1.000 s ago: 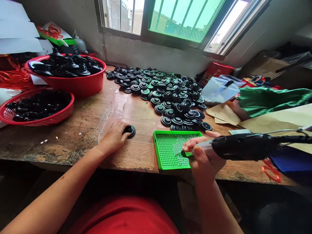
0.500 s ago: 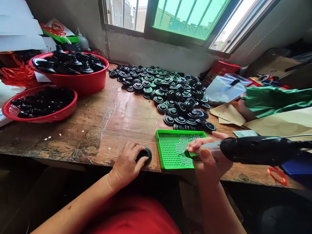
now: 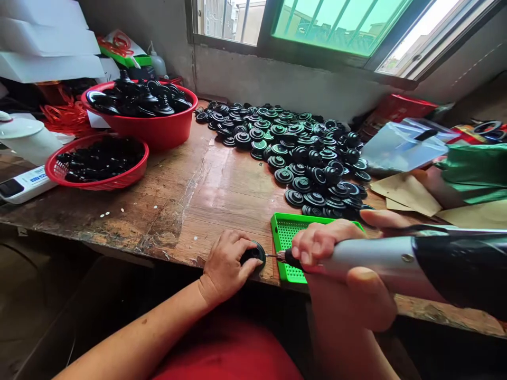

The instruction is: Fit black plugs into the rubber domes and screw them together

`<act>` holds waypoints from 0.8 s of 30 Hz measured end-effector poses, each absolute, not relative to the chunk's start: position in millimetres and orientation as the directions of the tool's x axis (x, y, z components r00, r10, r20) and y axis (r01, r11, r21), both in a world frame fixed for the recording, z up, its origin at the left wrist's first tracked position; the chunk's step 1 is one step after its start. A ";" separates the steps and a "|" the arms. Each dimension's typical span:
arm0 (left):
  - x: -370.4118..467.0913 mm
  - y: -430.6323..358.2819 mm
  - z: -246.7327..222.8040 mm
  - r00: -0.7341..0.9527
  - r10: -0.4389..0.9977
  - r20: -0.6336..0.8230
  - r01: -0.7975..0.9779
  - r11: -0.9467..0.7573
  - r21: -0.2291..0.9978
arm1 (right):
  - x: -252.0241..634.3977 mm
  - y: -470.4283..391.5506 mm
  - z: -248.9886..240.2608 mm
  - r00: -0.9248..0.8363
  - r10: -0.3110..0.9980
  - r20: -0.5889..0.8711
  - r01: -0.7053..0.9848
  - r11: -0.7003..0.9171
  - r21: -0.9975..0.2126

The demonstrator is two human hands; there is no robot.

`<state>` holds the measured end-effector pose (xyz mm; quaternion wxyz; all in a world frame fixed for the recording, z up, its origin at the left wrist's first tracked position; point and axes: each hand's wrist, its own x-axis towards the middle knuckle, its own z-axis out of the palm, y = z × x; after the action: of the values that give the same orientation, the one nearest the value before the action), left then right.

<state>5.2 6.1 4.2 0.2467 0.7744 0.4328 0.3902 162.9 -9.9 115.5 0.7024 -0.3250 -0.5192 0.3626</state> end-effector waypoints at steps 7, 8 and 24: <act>5.6 5.3 6.4 0.326 0.861 0.390 0.496 -0.507 0.705 | 143.0 7.8 95.6 0.146 0.835 0.530 -0.341 0.545 -0.766; 5.8 5.3 6.8 0.327 0.862 0.388 0.497 -0.506 0.704 | 142.7 8.7 93.6 0.144 0.836 0.529 -0.341 0.544 -0.767; 6.0 5.1 7.9 0.325 0.875 0.359 0.508 -0.482 0.714 | 148.6 2.9 89.5 0.076 0.838 0.540 -0.181 0.544 -0.819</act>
<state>6.0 5.1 7.9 0.2460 0.7760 0.4454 0.3728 148.6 2.9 89.5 0.6732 -0.2907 -0.5648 0.3785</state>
